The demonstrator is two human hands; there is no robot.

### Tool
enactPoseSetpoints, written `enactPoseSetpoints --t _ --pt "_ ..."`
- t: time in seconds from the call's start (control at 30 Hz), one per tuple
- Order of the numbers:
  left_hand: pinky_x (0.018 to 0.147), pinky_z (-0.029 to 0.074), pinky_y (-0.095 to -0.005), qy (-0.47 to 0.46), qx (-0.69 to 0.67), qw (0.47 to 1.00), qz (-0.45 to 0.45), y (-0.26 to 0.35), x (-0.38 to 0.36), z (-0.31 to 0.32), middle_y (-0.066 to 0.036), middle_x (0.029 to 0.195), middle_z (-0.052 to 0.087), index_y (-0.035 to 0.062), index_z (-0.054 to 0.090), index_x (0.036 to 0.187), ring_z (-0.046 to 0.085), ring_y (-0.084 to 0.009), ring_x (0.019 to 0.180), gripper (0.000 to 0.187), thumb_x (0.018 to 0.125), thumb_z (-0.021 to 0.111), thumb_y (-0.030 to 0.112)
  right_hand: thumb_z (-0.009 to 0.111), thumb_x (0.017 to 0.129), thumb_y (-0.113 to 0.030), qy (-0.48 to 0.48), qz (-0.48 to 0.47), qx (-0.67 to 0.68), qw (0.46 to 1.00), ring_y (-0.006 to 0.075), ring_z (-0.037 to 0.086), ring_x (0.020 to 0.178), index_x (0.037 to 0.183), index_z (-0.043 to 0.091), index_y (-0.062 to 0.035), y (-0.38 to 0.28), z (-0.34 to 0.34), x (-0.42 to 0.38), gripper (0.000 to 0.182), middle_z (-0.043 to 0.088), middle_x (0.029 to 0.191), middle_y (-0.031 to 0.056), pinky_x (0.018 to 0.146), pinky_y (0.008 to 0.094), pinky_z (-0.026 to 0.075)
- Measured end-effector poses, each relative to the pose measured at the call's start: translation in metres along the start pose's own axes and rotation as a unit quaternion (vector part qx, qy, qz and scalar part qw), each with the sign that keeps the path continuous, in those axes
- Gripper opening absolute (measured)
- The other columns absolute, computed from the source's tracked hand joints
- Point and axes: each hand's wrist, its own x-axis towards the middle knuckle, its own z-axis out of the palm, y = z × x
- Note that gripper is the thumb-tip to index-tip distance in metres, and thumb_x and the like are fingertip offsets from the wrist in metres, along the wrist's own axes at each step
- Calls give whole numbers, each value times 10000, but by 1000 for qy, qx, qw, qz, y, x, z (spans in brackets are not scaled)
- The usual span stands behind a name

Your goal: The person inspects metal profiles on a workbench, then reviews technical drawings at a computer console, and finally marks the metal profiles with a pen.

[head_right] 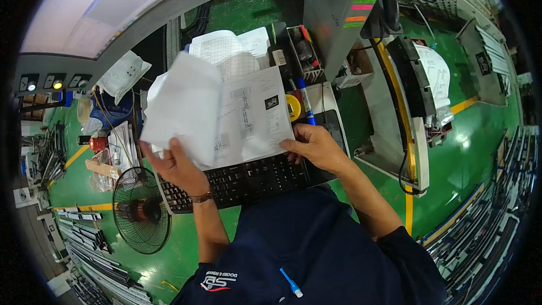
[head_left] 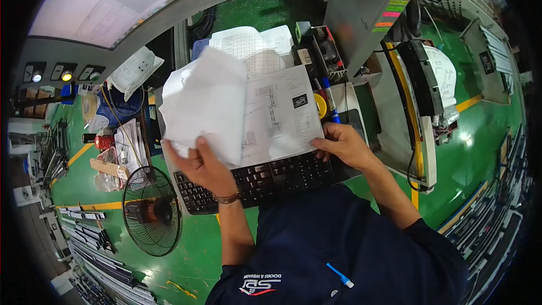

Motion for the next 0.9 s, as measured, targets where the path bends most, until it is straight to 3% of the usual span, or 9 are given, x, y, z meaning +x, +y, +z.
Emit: enactPoseSetpoints --t 0.17,0.27,0.37,0.47,0.57,0.67,0.77,0.8,0.9 --pt "790 515 -261 -102 170 977 74 3 11 -26 -100 1005 723 -35 613 1359 643 -115 905 350 1011 592 3 753 964 -240 18 15 -3 1000 121 680 734 1075 685 17 -9 9 0 288 713 891 59 621 262 554" --pt "802 542 -324 -295 189 930 110 -1 -3 -21 -126 949 727 19 723 1218 685 -255 838 293 927 690 14 758 960 -270 18 6 1 1000 112 672 717 1076 694 12 -11 10 1 312 714 891 55 609 255 549" --pt "808 552 -377 -477 211 835 179 23 -16 0 -162 1005 736 39 741 1161 699 -333 868 301 862 776 56 761 957 -301 15 -2 -3 1000 105 666 706 1092 696 9 -11 11 2 343 712 885 48 609 251 547" --pt "787 551 -417 -497 191 824 196 5 -30 4 -155 934 727 38 752 1070 676 -372 829 287 801 834 94 757 960 -315 15 7 -6 1000 102 665 711 1116 692 7 -13 12 1 364 712 896 46 610 250 548" --pt "747 537 -368 -423 203 875 121 -6 -27 -4 -126 842 707 30 744 984 669 -289 770 192 824 830 92 748 968 -310 21 13 6 1000 106 671 724 1133 683 9 -13 13 0 365 715 923 51 614 254 552" --pt "719 512 -311 -307 216 927 -25 2 -15 -10 -81 795 700 6 732 945 634 -179 753 118 889 796 88 736 978 -292 21 7 17 1000 113 678 736 1139 675 14 -8 11 0 351 717 950 58 619 257 557" --pt "715 480 -260 -198 132 966 -97 -4 -5 -16 -52 848 718 -36 712 988 600 -110 774 142 956 744 99 728 984 -268 13 -5 26 1000 121 684 739 1145 669 20 0 7 1 335 718 960 64 616 260 559" --pt "713 459 -223 -171 79 978 -90 2 -4 -11 -61 884 696 -81 689 1026 569 -73 773 179 1012 669 96 726 985 -260 9 -8 27 1000 124 685 733 1147 669 21 1 5 1 329 718 959 65 612 259 558" --pt "755 476 -242 -125 43 991 13 1 -9 -3 -90 957 704 -67 690 1108 602 -108 838 164 1009 628 48 738 976 -258 23 11 10 1000 125 678 701 1146 670 26 -2 6 2 337 719 949 68 597 252 554"
